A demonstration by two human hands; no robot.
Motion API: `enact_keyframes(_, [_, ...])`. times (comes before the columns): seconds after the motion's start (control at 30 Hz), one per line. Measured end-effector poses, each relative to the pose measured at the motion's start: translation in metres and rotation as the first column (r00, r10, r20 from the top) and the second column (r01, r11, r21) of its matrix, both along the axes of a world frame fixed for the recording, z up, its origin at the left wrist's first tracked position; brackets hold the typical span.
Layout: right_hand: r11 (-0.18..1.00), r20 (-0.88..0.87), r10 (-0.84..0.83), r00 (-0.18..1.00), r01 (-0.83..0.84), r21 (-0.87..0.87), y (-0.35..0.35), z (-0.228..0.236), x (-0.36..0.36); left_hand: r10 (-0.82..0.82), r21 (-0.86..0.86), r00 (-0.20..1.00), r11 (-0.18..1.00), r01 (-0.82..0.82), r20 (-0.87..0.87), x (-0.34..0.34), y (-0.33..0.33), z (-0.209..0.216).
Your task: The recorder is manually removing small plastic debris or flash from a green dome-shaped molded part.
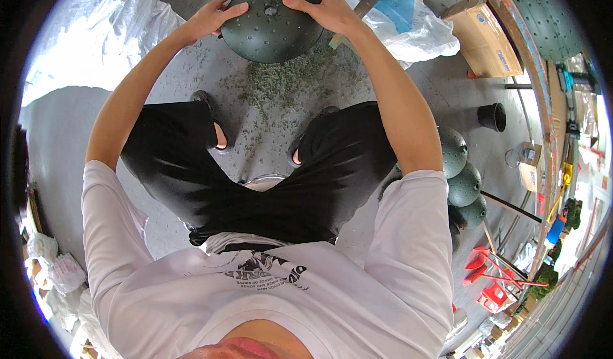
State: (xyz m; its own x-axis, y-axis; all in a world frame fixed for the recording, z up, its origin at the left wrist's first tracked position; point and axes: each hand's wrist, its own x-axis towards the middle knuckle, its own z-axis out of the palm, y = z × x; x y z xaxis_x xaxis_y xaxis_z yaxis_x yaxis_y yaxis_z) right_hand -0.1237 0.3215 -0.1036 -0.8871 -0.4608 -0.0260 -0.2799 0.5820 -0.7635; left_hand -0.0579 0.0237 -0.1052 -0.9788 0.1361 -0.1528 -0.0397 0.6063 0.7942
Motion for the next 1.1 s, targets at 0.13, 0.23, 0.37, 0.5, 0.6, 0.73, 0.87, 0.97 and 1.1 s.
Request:
enact_keyframes(0.13, [1.000, -0.001, 0.000, 1.000, 0.000, 0.007, -0.001, 0.001, 0.001, 0.005, 0.022, 1.000, 1.000, -0.005, -0.023, 0.003, 0.001, 0.002])
enact_keyframes(0.23, [1.000, -0.032, 0.002, 0.999, -0.002, 0.020, 0.002, -0.003, -0.002, 0.010, 0.014, 0.999, 1.000, -0.009, -0.037, 0.001, 0.003, 0.002])
enact_keyframes(0.37, [1.000, -0.038, 0.015, 0.999, -0.015, 0.017, 0.000, -0.004, -0.002, 0.007, 0.007, 1.000, 1.000, -0.007, -0.031, 0.001, 0.000, 0.001])
enact_keyframes(0.5, [1.000, 0.005, 0.010, 1.000, -0.010, -0.002, 0.003, -0.005, -0.005, 0.021, 0.000, 0.997, 1.000, -0.021, -0.077, 0.000, 0.003, -0.004])
enact_keyframes(0.6, [1.000, -0.004, 0.010, 1.000, -0.010, 0.007, 0.004, -0.006, -0.006, 0.007, -0.003, 0.998, 1.000, -0.008, -0.059, -0.003, -0.001, -0.004])
enact_keyframes(0.73, [1.000, -0.003, -0.004, 1.000, 0.004, 0.026, 0.002, -0.006, -0.005, 0.029, -0.001, 0.995, 1.000, -0.029, -0.098, -0.003, -0.002, -0.009])
enact_keyframes(0.87, [1.000, 0.001, 0.005, 1.000, -0.005, -0.004, 0.001, -0.005, -0.003, 0.023, 0.000, 0.996, 1.000, -0.023, -0.087, -0.003, -0.002, -0.008])
enact_keyframes(0.97, [1.000, -0.033, -0.004, 0.999, 0.004, 0.017, 0.005, -0.006, -0.005, 0.018, -0.006, 0.997, 1.000, -0.019, -0.071, -0.003, 0.000, -0.006])
enact_keyframes(1.1, [0.999, -0.047, -0.011, 0.999, 0.013, 0.045, 0.004, -0.007, -0.006, 0.025, 0.001, 0.995, 1.000, -0.025, -0.100, -0.003, 0.000, -0.007])
